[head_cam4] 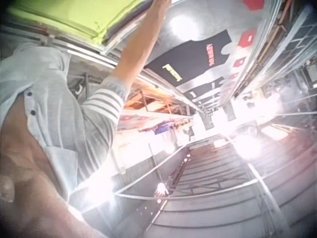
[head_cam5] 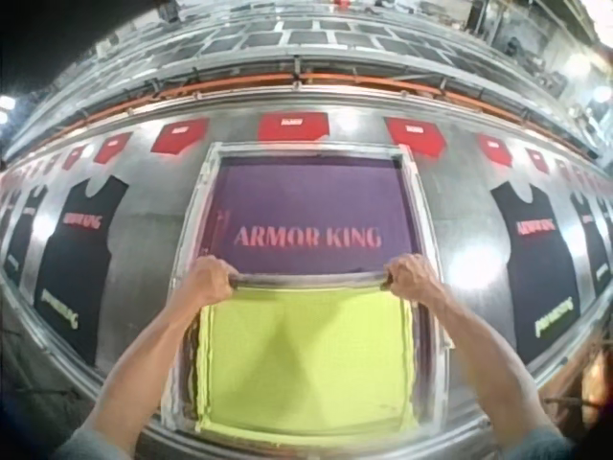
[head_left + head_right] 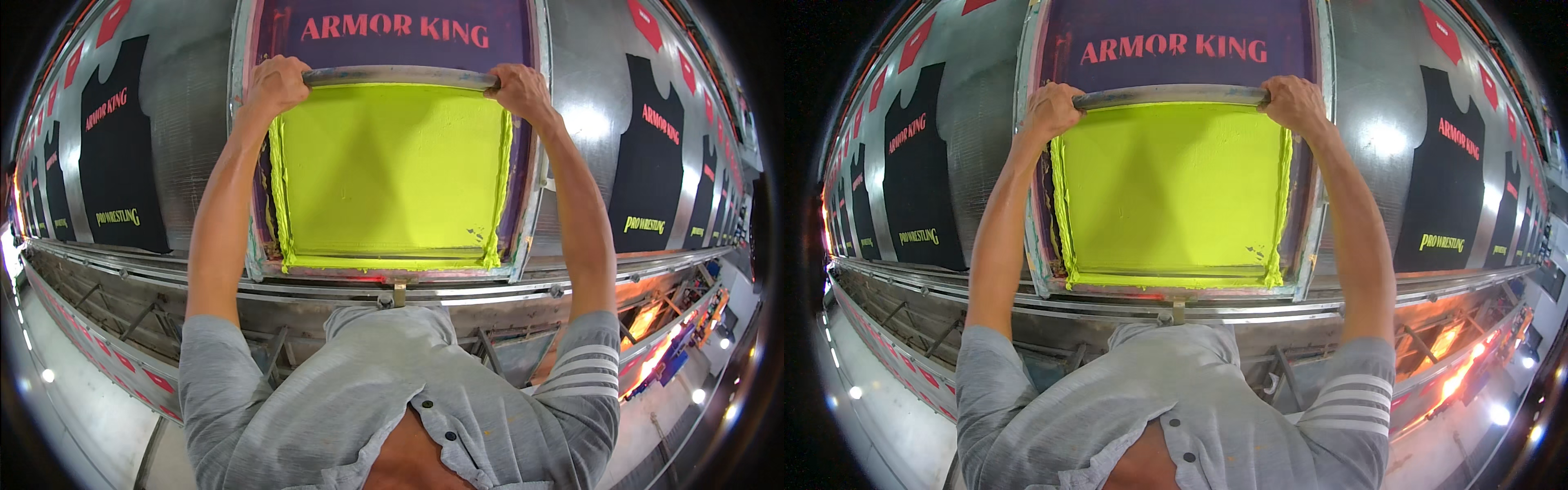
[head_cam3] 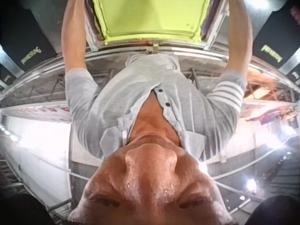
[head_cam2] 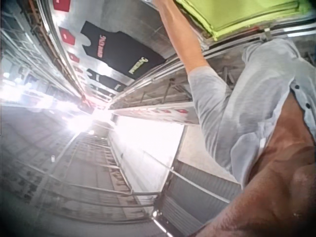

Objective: The person performs screen printing on a series of black t-shirts. They repeatedly pull a squeegee across a screen to apply neon yellow ink, then lift the screen to reveal the printed text 'PRO WRESTLING' before moving to the next shirt.

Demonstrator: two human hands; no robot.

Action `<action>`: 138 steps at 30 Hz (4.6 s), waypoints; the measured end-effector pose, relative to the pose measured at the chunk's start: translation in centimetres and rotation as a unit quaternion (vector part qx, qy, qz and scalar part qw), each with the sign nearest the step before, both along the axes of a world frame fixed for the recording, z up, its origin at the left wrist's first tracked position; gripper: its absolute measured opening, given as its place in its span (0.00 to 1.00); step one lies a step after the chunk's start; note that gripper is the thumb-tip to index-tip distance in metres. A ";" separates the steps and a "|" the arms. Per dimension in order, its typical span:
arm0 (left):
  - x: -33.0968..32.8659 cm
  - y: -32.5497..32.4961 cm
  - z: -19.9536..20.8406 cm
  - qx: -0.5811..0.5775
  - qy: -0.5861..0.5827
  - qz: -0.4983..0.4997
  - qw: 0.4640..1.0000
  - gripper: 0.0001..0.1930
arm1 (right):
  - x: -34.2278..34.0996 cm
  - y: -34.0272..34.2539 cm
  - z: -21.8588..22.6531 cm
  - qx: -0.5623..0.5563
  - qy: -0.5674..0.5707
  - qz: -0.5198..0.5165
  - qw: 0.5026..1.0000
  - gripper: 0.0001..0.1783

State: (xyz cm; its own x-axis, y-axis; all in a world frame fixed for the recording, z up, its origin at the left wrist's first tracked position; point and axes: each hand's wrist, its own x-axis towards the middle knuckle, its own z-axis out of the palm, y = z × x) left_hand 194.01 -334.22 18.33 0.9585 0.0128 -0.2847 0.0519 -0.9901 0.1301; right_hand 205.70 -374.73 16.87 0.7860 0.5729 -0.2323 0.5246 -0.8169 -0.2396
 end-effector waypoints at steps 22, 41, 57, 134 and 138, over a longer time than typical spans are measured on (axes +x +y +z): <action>-38.2 -11.4 -2.3 -0.033 -0.192 -0.027 0.981 0.27 | -38.3 -8.8 -0.9 0.141 -0.113 -0.002 0.984 0.16; -0.8 -0.2 0.2 -0.001 -0.003 0.013 1.000 0.19 | -0.4 0.4 0.1 -0.051 0.065 -0.014 0.997 0.19; -26.9 -6.4 -2.8 -0.072 -0.075 0.031 0.994 0.25 | -24.9 -6.8 -1.7 0.088 0.007 0.038 0.995 0.11; -38.6 -11.5 3.9 -0.199 -0.241 -0.034 0.949 0.20 | -16.6 -5.3 14.2 0.248 -0.064 -0.476 0.841 0.33; -42.0 -1.9 5.5 -0.180 -0.216 -0.032 0.959 0.19 | -20.9 2.7 14.4 0.265 -0.105 -0.494 0.821 0.33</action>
